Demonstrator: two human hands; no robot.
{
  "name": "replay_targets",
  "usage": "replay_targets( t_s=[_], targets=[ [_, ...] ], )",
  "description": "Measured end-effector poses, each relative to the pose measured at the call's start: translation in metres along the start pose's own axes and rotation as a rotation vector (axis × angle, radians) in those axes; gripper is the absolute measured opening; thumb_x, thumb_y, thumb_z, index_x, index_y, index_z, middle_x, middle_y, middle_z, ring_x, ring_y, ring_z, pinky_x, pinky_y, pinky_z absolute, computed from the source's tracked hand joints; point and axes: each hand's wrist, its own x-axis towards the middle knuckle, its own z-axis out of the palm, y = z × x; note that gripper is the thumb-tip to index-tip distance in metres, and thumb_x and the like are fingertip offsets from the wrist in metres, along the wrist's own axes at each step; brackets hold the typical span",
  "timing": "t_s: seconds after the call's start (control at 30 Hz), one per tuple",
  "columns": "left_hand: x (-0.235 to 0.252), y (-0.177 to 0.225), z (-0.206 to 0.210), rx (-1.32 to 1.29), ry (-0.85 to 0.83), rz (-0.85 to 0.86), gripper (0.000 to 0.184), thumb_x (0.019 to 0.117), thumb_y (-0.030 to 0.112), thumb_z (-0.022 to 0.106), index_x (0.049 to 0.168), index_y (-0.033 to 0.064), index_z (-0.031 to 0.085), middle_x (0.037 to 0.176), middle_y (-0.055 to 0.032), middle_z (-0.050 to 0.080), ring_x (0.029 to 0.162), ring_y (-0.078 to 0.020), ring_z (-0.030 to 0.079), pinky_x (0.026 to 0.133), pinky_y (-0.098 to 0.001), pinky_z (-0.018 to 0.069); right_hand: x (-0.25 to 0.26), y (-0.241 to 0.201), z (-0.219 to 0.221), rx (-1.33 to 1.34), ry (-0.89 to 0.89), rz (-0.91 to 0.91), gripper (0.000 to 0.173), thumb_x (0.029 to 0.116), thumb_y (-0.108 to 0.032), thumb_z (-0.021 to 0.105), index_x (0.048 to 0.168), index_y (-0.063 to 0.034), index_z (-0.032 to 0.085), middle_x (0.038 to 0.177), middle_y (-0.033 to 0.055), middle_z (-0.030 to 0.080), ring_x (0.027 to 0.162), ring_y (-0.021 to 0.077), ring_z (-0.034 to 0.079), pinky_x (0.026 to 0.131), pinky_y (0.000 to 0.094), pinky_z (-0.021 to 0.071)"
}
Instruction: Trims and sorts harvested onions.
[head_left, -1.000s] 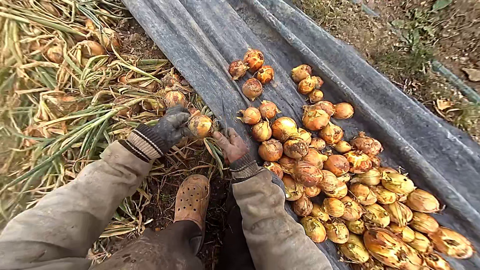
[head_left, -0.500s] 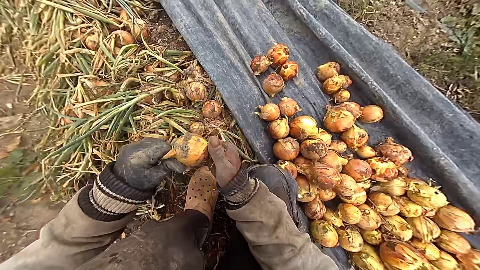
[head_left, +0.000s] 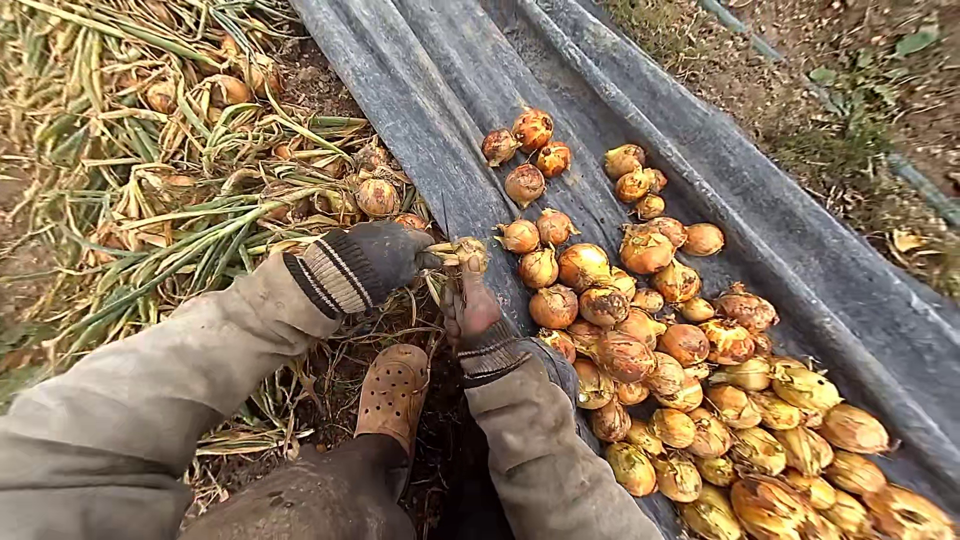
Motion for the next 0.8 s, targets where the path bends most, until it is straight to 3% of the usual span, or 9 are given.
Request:
replay_targets(
  t_s=[0.1, 0.17, 0.23, 0.33, 0.43, 0.53, 0.6, 0.7, 0.8],
  targets=[
    [0.050, -0.025, 0.006, 0.009, 0.118, -0.142, 0.037, 0.1080, 0.042, 0.049, 0.117, 0.0127, 0.070, 0.111, -0.0170, 0.072, 0.106, -0.0394, 0.070, 0.089, -0.0668, 0.0521, -0.003, -0.026, -0.028, 0.219, 0.222, -0.302, 0.064, 0.1084, -0.057, 0.014, 0.078, -0.0144, 0.051, 0.054, -0.0037, 0.043, 0.037, 0.0072, 0.039, 0.033, 0.0255, 0.0389],
    [0.063, -0.043, 0.038, 0.007, 0.081, -0.115, 0.034, 0.1049, 0.047, 0.053, 0.117, 0.0219, 0.072, 0.107, -0.0109, 0.074, 0.101, -0.0336, 0.071, 0.087, -0.0646, 0.0544, 0.003, -0.035, -0.041, 0.328, 0.326, -0.406, 0.065, 0.1074, -0.059, 0.011, 0.080, -0.0158, 0.051, 0.053, -0.0026, 0.045, 0.036, 0.0094, 0.042, 0.033, 0.0278, 0.0416],
    [0.056, -0.040, 0.077, 0.019, 0.023, -0.081, 0.035, 0.1022, 0.054, 0.054, 0.117, 0.0281, 0.073, 0.104, -0.0055, 0.075, 0.099, -0.0284, 0.073, 0.085, -0.0611, 0.0571, 0.010, -0.027, -0.039, 0.316, 0.368, -0.356, 0.067, 0.1063, -0.063, 0.014, 0.079, -0.0151, 0.052, 0.052, -0.0018, 0.045, 0.036, 0.0107, 0.043, 0.033, 0.0298, 0.0423],
    [0.033, -0.035, 0.104, 0.005, 0.093, -0.188, 0.052, 0.1028, 0.059, 0.049, 0.103, 0.0151, 0.076, 0.105, -0.0110, 0.074, 0.102, -0.0331, 0.071, 0.085, -0.0619, 0.0563, 0.011, -0.010, -0.017, 0.180, 0.248, -0.264, 0.068, 0.1058, -0.064, 0.015, 0.083, -0.0127, 0.054, 0.054, -0.0015, 0.045, 0.037, 0.0094, 0.042, 0.034, 0.0287, 0.0419],
    [0.000, -0.050, 0.126, 0.024, 0.077, -0.305, 0.057, 0.0974, 0.066, 0.053, 0.092, 0.0138, 0.075, 0.101, -0.0110, 0.073, 0.100, -0.0333, 0.071, 0.081, -0.0611, 0.0572, 0.008, 0.001, -0.002, 0.055, 0.143, -0.264, 0.068, 0.1071, -0.060, 0.017, 0.084, -0.0109, 0.057, 0.055, -0.0019, 0.046, 0.039, 0.0086, 0.041, 0.036, 0.0280, 0.0414],
    [-0.036, -0.071, 0.145, -0.012, 0.079, -0.442, 0.030, 0.0894, 0.040, 0.074, 0.102, 0.0134, 0.073, 0.104, -0.0126, 0.072, 0.095, -0.0357, 0.071, 0.078, -0.0630, 0.0574, 0.006, 0.006, 0.005, 0.012, 0.089, -0.212, 0.065, 0.1087, -0.055, 0.022, 0.083, -0.0083, 0.059, 0.054, -0.0016, 0.046, 0.038, 0.0084, 0.039, 0.037, 0.0284, 0.0404],
    [-0.054, -0.074, 0.147, -0.029, 0.075, -0.601, 0.034, 0.0897, 0.028, 0.075, 0.116, 0.0083, 0.065, 0.104, -0.0195, 0.071, 0.094, -0.0424, 0.071, 0.078, -0.0656, 0.0565, 0.005, 0.007, 0.008, -0.028, 0.073, -0.185, 0.065, 0.1082, -0.057, 0.024, 0.081, -0.0095, 0.060, 0.054, -0.0018, 0.047, 0.038, 0.0084, 0.039, 0.038, 0.0287, 0.0396],
    [-0.063, -0.075, 0.153, -0.039, 0.030, -0.762, 0.046, 0.0947, 0.032, 0.068, 0.132, 0.0065, 0.058, 0.100, -0.0273, 0.071, 0.095, -0.0494, 0.070, 0.080, -0.0678, 0.0549, 0.005, 0.009, 0.010, -0.162, 0.031, -0.171, 0.069, 0.1063, -0.062, 0.022, 0.079, -0.0103, 0.060, 0.054, -0.0009, 0.047, 0.040, 0.0112, 0.041, 0.041, 0.0334, 0.0413],
    [-0.067, -0.077, 0.158, -0.147, 0.042, -0.753, 0.036, 0.1023, 0.039, 0.058, 0.121, 0.0106, 0.069, 0.105, -0.0225, 0.073, 0.101, -0.0446, 0.070, 0.087, -0.0680, 0.0534, 0.005, 0.013, 0.013, -0.347, -0.035, -0.142, 0.070, 0.1057, -0.064, 0.022, 0.083, -0.0104, 0.062, 0.059, 0.0016, 0.049, 0.046, 0.0160, 0.045, 0.048, 0.0397, 0.0447]
  ],
)
